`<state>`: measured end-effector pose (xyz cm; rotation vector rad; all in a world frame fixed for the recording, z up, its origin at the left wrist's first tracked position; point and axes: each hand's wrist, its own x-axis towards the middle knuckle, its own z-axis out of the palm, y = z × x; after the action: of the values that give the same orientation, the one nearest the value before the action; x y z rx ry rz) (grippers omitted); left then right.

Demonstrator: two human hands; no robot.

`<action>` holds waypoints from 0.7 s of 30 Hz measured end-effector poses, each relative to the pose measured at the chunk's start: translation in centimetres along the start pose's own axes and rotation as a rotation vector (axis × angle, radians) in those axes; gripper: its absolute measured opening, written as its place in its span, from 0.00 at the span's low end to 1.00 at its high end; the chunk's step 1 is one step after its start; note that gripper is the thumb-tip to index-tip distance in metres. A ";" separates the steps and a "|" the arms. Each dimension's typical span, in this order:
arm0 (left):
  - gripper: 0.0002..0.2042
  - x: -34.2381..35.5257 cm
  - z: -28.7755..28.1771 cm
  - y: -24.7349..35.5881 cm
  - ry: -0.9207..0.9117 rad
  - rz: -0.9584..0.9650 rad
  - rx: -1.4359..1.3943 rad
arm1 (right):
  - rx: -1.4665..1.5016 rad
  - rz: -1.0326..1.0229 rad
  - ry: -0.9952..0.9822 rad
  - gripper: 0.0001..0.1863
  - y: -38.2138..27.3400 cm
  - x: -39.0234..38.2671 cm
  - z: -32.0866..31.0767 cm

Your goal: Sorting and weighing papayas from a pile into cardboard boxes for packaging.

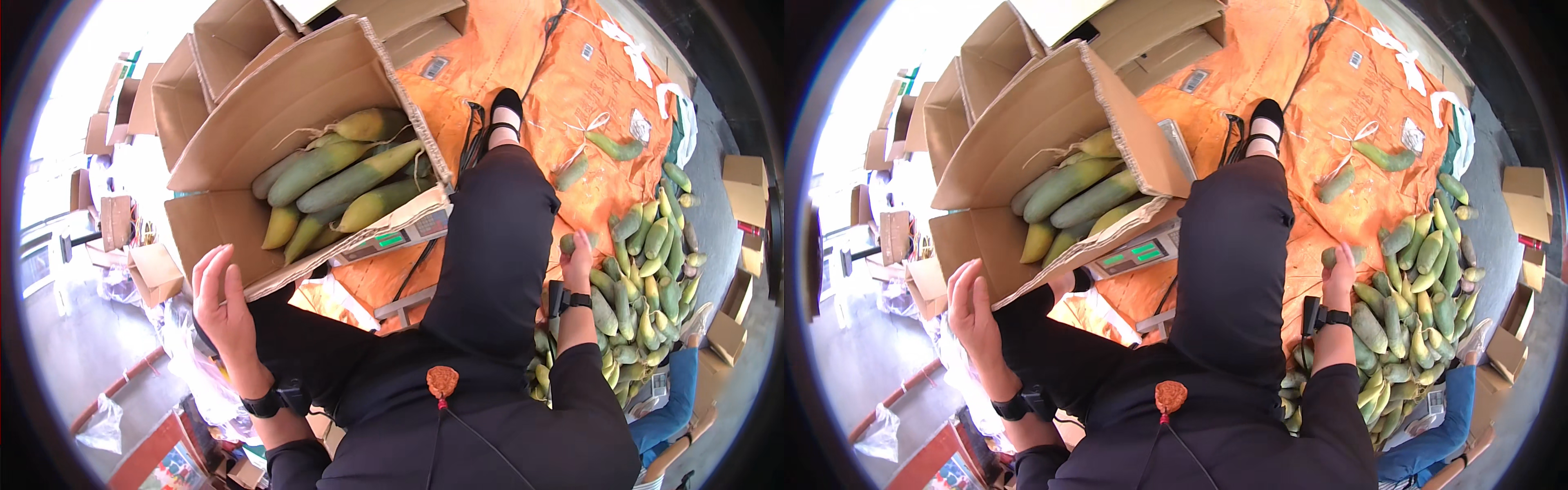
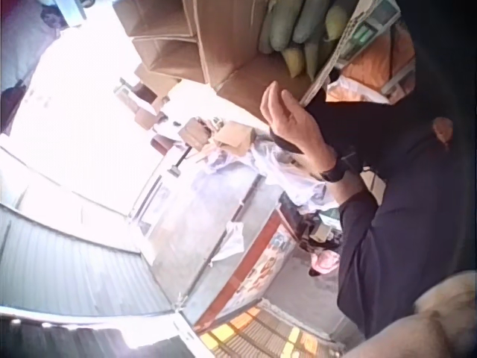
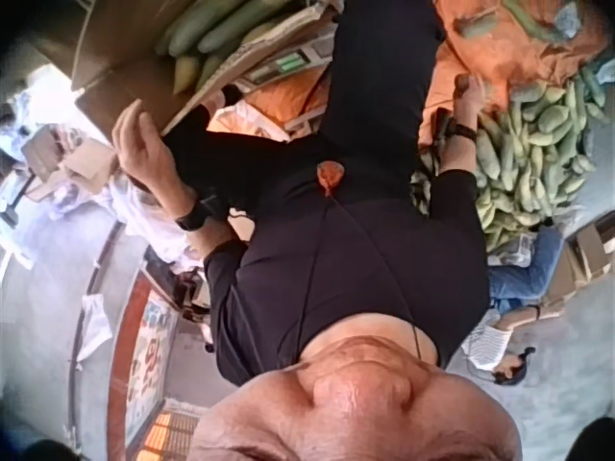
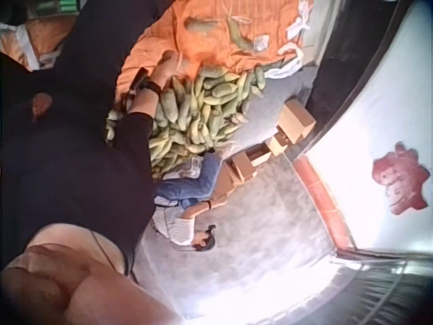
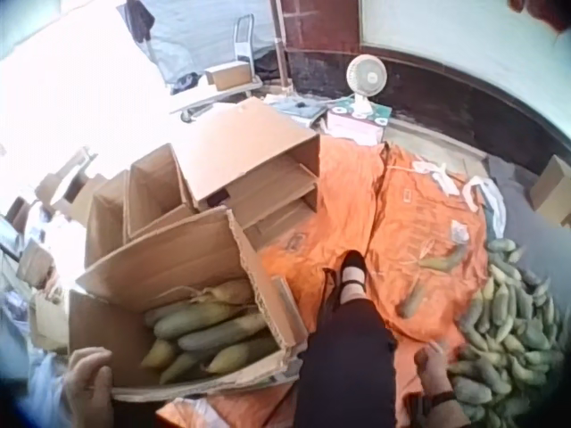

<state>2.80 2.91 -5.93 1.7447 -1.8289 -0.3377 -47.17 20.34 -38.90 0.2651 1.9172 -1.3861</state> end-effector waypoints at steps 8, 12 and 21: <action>0.12 0.3 -0.8 -0.1 0.032 0.102 -0.043 | 0.034 -0.356 -0.475 0.17 -14.8 -11.2 9.0; 0.13 0.3 -1.0 -0.4 0.034 0.095 -0.175 | -0.085 -0.649 -0.617 0.16 -21.6 -17.8 12.0; 0.22 1.7 -2.5 -0.2 0.100 0.254 -0.095 | -0.247 -0.917 -1.194 0.20 -25.7 -33.4 20.6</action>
<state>4.42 1.71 -3.61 1.4201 -1.9020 -0.2262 -28.85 0.23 -0.69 -1.4026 1.0906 -1.2737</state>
